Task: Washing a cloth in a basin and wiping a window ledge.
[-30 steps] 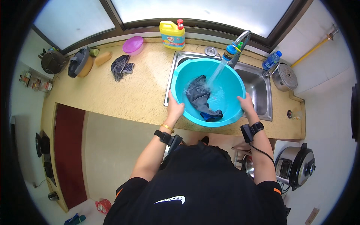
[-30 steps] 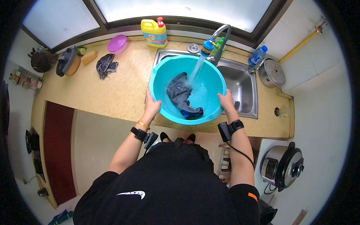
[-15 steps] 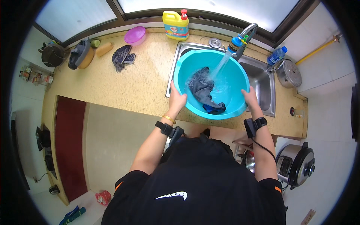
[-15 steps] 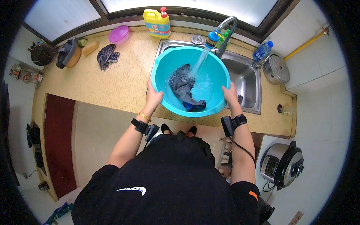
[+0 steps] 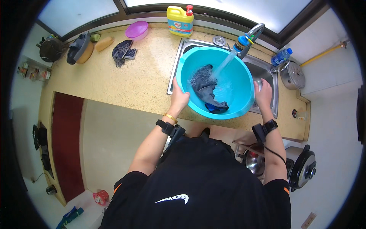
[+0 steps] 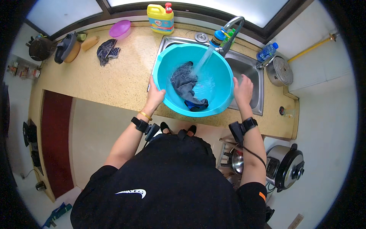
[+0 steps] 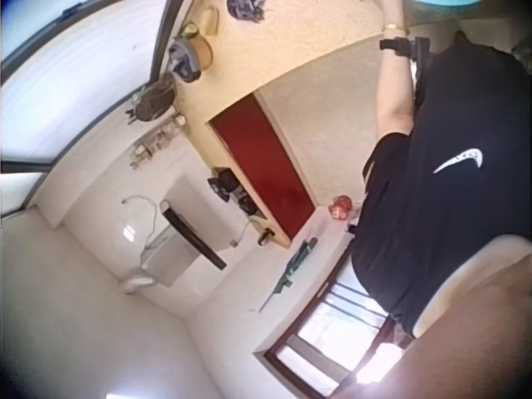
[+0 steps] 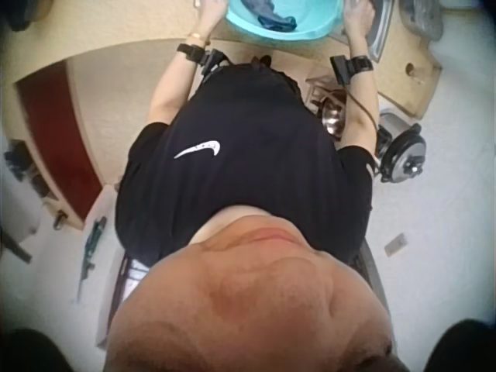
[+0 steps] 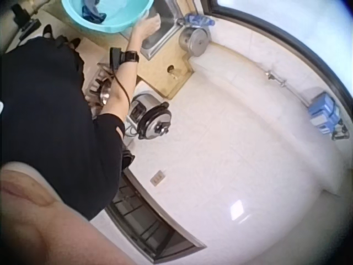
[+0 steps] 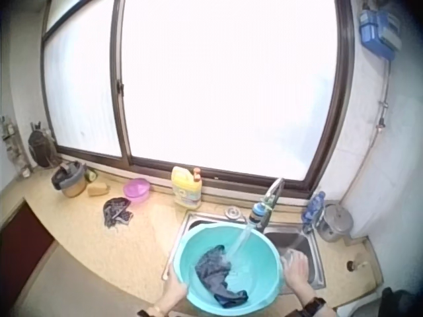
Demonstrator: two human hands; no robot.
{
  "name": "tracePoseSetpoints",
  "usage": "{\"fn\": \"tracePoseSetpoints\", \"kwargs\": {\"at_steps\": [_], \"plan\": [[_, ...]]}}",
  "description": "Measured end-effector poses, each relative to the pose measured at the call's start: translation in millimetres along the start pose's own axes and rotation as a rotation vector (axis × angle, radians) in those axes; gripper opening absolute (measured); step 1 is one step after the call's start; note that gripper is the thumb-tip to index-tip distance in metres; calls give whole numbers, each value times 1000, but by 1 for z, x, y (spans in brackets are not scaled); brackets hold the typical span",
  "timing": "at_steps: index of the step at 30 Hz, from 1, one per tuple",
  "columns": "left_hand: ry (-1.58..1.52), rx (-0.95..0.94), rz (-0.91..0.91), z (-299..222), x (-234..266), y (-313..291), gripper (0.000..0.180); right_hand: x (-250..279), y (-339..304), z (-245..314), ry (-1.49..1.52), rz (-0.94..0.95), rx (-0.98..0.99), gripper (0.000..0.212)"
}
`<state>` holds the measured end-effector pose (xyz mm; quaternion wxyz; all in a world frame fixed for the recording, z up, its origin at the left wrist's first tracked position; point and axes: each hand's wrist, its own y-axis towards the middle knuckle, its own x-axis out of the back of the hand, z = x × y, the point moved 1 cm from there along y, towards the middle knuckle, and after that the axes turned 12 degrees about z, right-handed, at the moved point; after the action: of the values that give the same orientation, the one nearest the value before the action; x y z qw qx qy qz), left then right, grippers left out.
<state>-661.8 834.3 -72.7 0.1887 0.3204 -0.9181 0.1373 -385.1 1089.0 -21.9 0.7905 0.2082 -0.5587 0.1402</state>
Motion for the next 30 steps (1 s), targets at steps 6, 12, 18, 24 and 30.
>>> {"fn": "tracePoseSetpoints", "kwargs": {"at_steps": [6,12,18,24,30], "plan": [[-3,-39,29,-11,1,-6,86,11,-11,81,337,1053,563,25],[-9,-4,43,-13,1,-9,87,-52,-34,116,-18,1482,821,32],[-39,100,54,-21,9,-15,87,-5,27,101,531,1036,198,24],[-2,120,75,-19,7,-14,87,25,68,104,686,829,202,35],[-16,105,70,-23,7,-6,87,15,70,90,902,805,-98,36]]}}
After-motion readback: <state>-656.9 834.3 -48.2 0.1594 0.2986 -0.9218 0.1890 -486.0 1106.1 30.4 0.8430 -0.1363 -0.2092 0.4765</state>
